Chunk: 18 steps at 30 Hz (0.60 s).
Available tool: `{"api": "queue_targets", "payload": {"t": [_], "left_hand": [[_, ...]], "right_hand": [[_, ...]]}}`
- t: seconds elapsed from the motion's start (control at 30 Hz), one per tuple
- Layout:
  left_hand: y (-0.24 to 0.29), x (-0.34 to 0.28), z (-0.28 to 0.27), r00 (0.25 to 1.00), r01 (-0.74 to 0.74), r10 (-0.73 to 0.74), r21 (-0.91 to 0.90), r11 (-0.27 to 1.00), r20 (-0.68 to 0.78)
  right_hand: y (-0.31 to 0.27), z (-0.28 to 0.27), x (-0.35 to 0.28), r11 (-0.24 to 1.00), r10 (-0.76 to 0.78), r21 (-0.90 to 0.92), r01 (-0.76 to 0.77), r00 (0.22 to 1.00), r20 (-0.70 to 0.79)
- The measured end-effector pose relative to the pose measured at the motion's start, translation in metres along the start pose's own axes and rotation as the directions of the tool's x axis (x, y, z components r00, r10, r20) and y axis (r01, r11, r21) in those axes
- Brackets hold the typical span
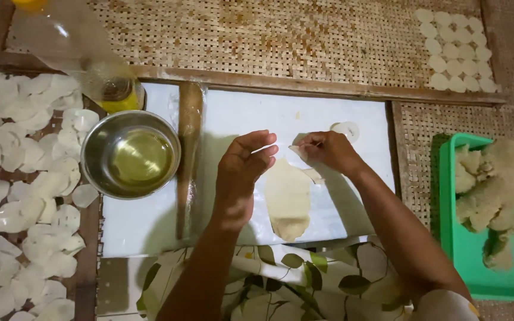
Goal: Rolling out dough and cutting it into small circular pieces to make crackers.
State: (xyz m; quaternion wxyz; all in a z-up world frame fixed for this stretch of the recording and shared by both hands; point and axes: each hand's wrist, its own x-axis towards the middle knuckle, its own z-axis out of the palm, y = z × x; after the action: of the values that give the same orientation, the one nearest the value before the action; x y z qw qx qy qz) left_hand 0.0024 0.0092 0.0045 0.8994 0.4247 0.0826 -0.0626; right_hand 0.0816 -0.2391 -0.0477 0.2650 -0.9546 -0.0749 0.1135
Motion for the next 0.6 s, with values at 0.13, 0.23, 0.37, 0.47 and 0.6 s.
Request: {"api": "queue_targets", "payload": {"t": [0.13,0.23,0.37,0.47,0.6], "left_hand": [[0.000,0.000,-0.002,1.000,0.002,-0.002,0.001,1.000,0.002],[-0.007,0.004,-0.006,1.000,-0.015,0.015,-0.007,1.000,0.012],[-0.015,0.014,-0.015,1.000,0.017,-0.017,0.038,0.999,0.009],[-0.025,0.021,-0.023,0.998,0.058,-0.058,-0.027,0.998,-0.008],[-0.010,0.013,-0.012,0.985,0.162,-0.161,0.008,0.987,-0.065]], "right_hand": [[0.009,0.002,0.004,0.953,0.108,0.280,-0.112,0.994,0.031],[0.016,0.004,0.006,0.851,0.092,0.514,-0.106,0.994,0.053],[0.025,0.004,0.007,0.753,-0.049,0.657,0.030,0.999,0.011],[0.033,0.002,0.012,0.776,0.066,0.629,-0.048,0.998,-0.005],[0.011,-0.072,-0.005,0.843,0.151,0.507,-0.180,0.984,0.097]]}}
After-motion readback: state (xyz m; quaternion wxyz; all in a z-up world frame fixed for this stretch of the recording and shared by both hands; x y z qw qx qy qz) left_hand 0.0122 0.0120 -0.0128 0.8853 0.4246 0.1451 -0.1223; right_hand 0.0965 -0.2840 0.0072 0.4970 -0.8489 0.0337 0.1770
